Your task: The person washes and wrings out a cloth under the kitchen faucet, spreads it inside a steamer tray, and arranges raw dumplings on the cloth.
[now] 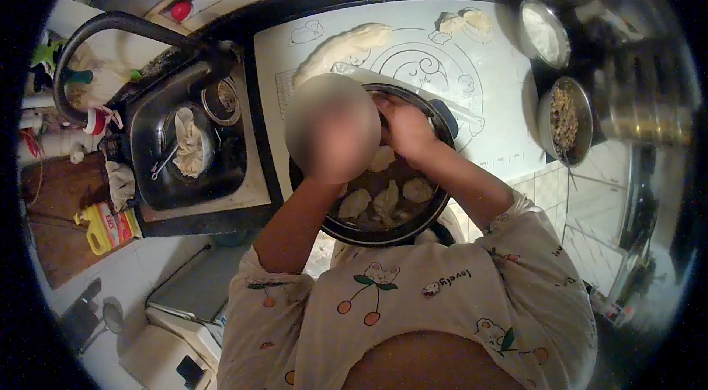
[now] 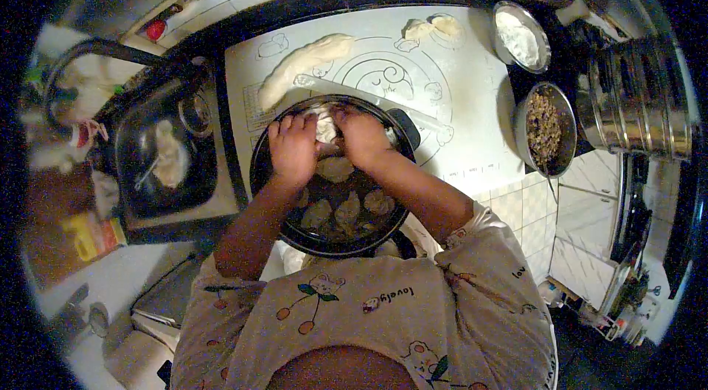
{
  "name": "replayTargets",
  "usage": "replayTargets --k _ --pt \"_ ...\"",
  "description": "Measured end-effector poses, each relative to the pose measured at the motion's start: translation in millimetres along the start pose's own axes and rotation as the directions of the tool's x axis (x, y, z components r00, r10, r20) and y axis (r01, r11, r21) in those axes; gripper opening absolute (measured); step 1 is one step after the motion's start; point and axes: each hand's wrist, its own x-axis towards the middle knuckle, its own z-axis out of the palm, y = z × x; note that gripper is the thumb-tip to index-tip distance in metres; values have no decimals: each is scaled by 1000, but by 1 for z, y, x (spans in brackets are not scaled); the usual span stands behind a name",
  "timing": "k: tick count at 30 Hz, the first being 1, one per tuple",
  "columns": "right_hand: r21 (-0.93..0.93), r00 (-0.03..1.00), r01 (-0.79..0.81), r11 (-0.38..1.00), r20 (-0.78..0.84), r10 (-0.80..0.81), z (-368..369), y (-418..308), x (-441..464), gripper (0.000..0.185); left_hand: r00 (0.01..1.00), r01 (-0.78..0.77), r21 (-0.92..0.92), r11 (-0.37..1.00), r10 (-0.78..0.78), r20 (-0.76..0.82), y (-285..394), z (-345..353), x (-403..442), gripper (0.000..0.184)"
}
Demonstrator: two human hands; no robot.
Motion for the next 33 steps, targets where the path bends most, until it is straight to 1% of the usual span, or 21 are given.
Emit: replayTargets --k 3,6,7,9,10,13,15,16,18,19,20,21,22,24,27,30,33 --pt "115 999 -46 992 14 44 -40 -16 -13 41 966 -188 -172 967 150 -210 -12 26 -9 44" --pt "248 993 -27 968 -106 55 -49 -10 -27 40 956 -260 -226 939 218 -194 -19 41 -7 43" --pt "271 988 -69 960 -115 104 -52 -11 -32 37 964 -246 -241 939 210 -164 -20 43 -6 43" --pt "329 980 -92 940 -137 144 -59 -9 -42 36 975 -218 -271 938 197 -104 -19 40 -2 42" --pt "359 975 -104 928 -147 166 -61 -7 -47 36 975 -216 -275 937 195 -102 -18 37 -2 42" --pt "347 968 -122 930 -166 189 -65 0 -57 33 974 -224 -298 928 200 -109 -17 28 -1 42" --pt "199 990 -35 979 -126 61 -62 2 -59 30 968 -245 -331 911 213 -131 -19 31 1 44" --pt "123 995 13 992 -99 -1 -59 3 -60 29 974 -223 -318 922 195 -117 -16 30 2 44" --pt "54 998 -30 998 65 27 -43 5 -56 28 982 -182 -316 931 157 -102 -7 6 2 45" --pt "-12 994 1 1000 107 0 -39 5 -53 28 985 -166 -327 930 140 -104 -4 -5 1 46" --pt "-76 989 38 996 148 -27 -36 4 -49 28 985 -162 -366 916 126 -120 -1 -12 -4 46" --pt "-166 982 125 978 160 -98 -35 3 -43 28 985 -155 -403 902 109 -134 1 -16 -11 46" --pt "-250 969 210 945 180 -168 -34 1 -39 27 987 -141 -388 911 98 -127 2 -17 -20 46" --pt "-257 967 148 955 241 -85 -35 -4 -31 30 991 -110 -357 927 75 -112 2 -16 -37 45" --pt "-284 950 74 956 311 18 -35 -7 -21 36 970 -181 -538 823 58 -238 -3 -1 -49 44" --pt "-334 940 29 942 330 88 -32 -7 -17 43 976 -130 -536 834 12 -218 -6 3 -58 42" --pt "-393 937 -23 919 313 157 -33 -10 -15 48 991 -16 -514 858 -55 -123 -5 -4 -62 41"
